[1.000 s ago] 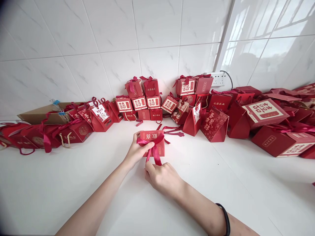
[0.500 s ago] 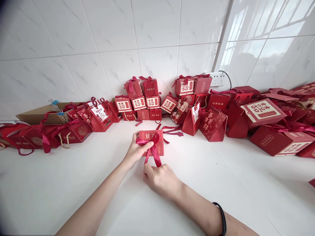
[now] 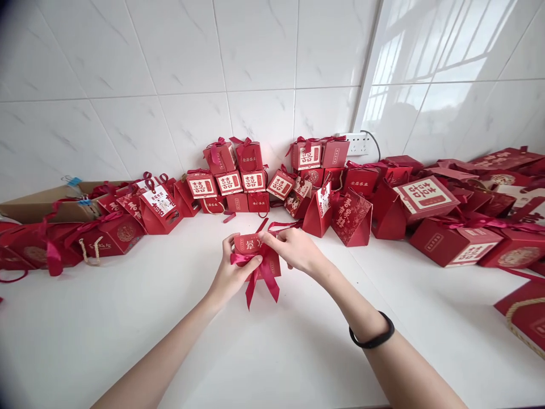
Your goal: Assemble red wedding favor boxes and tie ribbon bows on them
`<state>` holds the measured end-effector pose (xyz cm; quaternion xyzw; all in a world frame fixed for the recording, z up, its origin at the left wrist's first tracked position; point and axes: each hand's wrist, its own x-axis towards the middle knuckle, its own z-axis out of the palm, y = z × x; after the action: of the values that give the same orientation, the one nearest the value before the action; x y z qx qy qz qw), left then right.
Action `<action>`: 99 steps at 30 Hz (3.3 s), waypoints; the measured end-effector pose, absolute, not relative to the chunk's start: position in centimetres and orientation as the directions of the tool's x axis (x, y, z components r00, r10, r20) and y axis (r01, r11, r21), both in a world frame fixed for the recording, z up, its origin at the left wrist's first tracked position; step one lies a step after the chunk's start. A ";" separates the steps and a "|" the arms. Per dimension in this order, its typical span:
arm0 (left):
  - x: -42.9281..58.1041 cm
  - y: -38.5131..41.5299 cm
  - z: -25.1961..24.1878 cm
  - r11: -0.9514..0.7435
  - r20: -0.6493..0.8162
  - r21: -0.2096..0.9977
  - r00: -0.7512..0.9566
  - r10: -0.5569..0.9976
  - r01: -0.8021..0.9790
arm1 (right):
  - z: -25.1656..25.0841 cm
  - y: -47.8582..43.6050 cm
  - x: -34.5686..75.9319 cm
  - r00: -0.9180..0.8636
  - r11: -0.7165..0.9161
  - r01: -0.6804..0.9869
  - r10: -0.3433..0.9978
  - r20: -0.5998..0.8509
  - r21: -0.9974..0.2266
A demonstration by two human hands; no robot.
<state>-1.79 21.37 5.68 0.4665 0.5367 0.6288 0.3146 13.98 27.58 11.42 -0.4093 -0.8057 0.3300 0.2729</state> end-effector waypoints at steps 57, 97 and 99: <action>-1.0 21.4 5.2 -0.288 0.324 0.944 -0.629 0.707 0.162 | 4.9 25.4 11.1 -0.172 0.048 -0.315 0.979 0.106 -0.948; -3.5 21.4 6.7 -0.180 0.256 0.947 -0.286 0.924 0.264 | 5.9 29.8 15.7 -0.681 0.570 0.227 0.672 0.290 -0.790; -3.5 21.3 6.7 -0.176 0.313 0.914 -0.358 0.880 0.367 | 5.8 29.7 15.5 -0.674 0.638 0.222 0.647 0.356 -0.738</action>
<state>-3.49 21.30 6.74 0.5190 0.6005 0.5643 0.2271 15.54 29.73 5.81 -0.2557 -0.8493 0.3402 0.3123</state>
